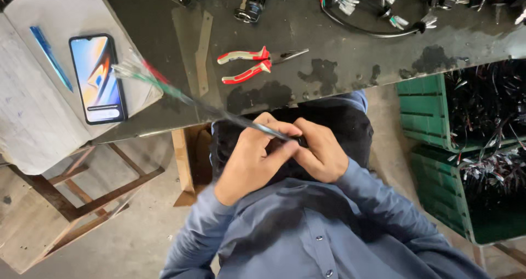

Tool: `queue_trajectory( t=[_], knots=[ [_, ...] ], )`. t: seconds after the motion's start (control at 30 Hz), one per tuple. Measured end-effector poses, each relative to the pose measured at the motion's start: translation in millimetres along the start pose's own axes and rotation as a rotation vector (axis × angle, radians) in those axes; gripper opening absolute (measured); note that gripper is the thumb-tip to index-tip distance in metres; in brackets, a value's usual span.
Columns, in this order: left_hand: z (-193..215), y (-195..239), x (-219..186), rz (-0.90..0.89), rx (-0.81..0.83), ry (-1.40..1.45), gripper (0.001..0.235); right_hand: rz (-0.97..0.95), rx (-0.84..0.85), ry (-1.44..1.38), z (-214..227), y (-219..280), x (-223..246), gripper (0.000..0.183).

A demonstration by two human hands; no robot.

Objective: The person repeatedly strips the outer insulation from black wires using red-handled pliers, then pulls the insulation off to expose the inner conductors. The person handles multiple wires one at a time, placing stripped pieces on the table.

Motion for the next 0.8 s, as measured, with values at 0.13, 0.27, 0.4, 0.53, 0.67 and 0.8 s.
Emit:
queue_trajectory(
  t=[0.13,0.27,0.4,0.53,0.67,0.8],
  knots=[
    [1.3,2.4,8.2,0.111,-0.140,0.031,0.018,0.071,-0.124,0.177,5.0,0.7,1.6,0.029],
    [2.9,13.1,14.3,0.108,0.073,0.129,0.030,0.029,0.117,-0.193,8.3,8.2,-0.4,0.023],
    [-7.8,10.8,36.0,0.088,-0.010,0.801,0.018,-0.149,0.344,-0.473,6.5,12.4,-10.1,0.030],
    [-28.4,15.5,45.2,0.120,0.044,0.828,0.020,-0.156,0.303,-0.487,3.9,32.1,-15.9,0.036],
    [12.0,-13.2,15.5,-0.337,-0.055,-0.251,0.065,-0.053,0.041,-0.554,14.4,40.3,-16.8,0.038],
    [40.5,-66.7,-2.3,-0.377,-0.350,-0.809,0.058,-0.158,-0.149,-0.080,26.0,25.6,-28.2,0.039]
  ],
)
Point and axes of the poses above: each hand's wrist, its own y-axis away from the middle knuckle, its own z-axis out of the back of the hand, x = y × z, the point moved 2 cm from there along -y, towards the middle knuckle, and after that the axes turned 8 degrees about y, right-handed, at the moved point
